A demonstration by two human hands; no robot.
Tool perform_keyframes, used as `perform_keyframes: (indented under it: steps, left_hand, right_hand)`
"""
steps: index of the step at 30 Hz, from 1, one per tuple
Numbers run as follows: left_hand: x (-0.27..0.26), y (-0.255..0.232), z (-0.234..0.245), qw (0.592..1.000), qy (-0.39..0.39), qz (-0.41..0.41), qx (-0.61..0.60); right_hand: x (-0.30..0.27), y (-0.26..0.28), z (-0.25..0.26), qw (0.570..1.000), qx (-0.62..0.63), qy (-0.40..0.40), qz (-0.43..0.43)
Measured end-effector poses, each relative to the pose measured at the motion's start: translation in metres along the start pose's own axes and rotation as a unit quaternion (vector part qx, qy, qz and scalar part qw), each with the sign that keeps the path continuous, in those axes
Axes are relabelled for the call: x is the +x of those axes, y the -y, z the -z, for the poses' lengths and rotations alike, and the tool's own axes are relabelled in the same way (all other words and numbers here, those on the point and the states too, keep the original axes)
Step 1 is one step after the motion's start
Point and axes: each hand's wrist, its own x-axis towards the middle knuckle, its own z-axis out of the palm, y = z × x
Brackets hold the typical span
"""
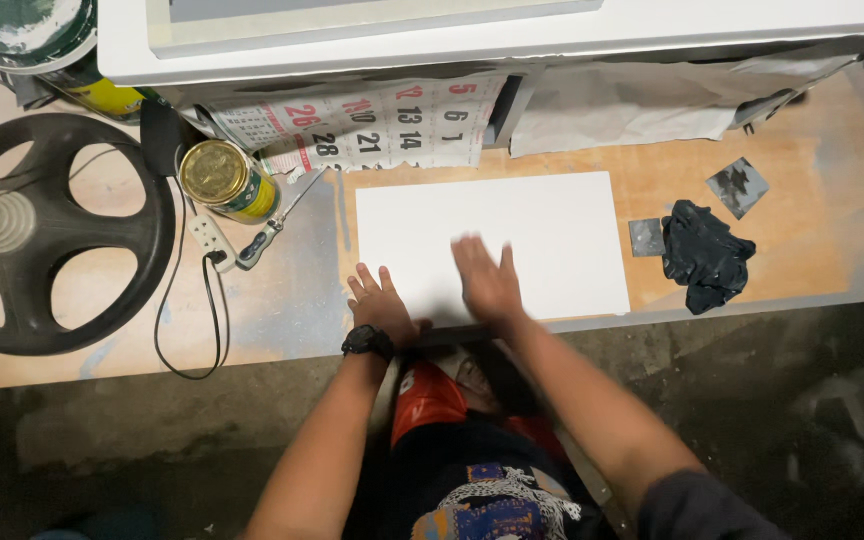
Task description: The person sands a white rectangular board on a workbench using a sanding block, then wipes the surface with a dark cloth. The person repeats the sanding and wiping process multiple times.
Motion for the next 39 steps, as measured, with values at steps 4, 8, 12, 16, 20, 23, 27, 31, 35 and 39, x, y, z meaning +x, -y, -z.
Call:
perform_keyframes:
  steps: [4,8,12,16,20,23,27,31,35,39]
  left_hand:
    - [-0.009,-0.001,0.009,1.0,-0.002,-0.005,0.0]
    - [-0.008,-0.006,0.004,1.0,-0.018,0.006,0.016]
    - [-0.009,-0.009,-0.002,0.999,-0.039,0.037,0.003]
    - [0.007,-0.009,-0.012,0.997,-0.05,0.05,-0.005]
    - [0.007,-0.009,-0.02,0.998,-0.039,0.044,0.013]
    - [0.014,-0.007,-0.022,0.998,-0.048,0.046,0.019]
    - [0.007,-0.01,-0.015,0.997,-0.055,0.049,0.018]
    - [0.019,-0.012,-0.025,0.996,-0.06,0.071,0.014]
    - [0.016,-0.007,-0.023,0.997,-0.053,0.063,0.002]
    - [0.019,-0.001,-0.026,0.999,-0.037,0.03,-0.02]
  right_hand:
    - [0.116,-0.023,0.037,0.902,0.124,0.38,-0.162]
    - [0.085,-0.004,0.11,0.868,0.136,0.441,-0.183]
    - [-0.04,0.009,0.133,0.876,0.179,0.403,-0.197]
    - [0.019,-0.008,0.108,0.881,0.182,0.39,-0.195]
    - [0.088,-0.028,0.069,0.891,0.124,0.386,-0.202]
    - [0.073,-0.025,0.079,0.887,0.13,0.389,-0.214]
    - [-0.029,-0.005,0.13,0.884,0.182,0.381,-0.201]
    - [-0.054,-0.018,0.104,0.896,0.152,0.371,-0.19]
    - [0.033,-0.05,0.069,0.9,0.153,0.35,-0.211]
    - [0.075,-0.066,0.043,0.89,0.124,0.362,-0.249]
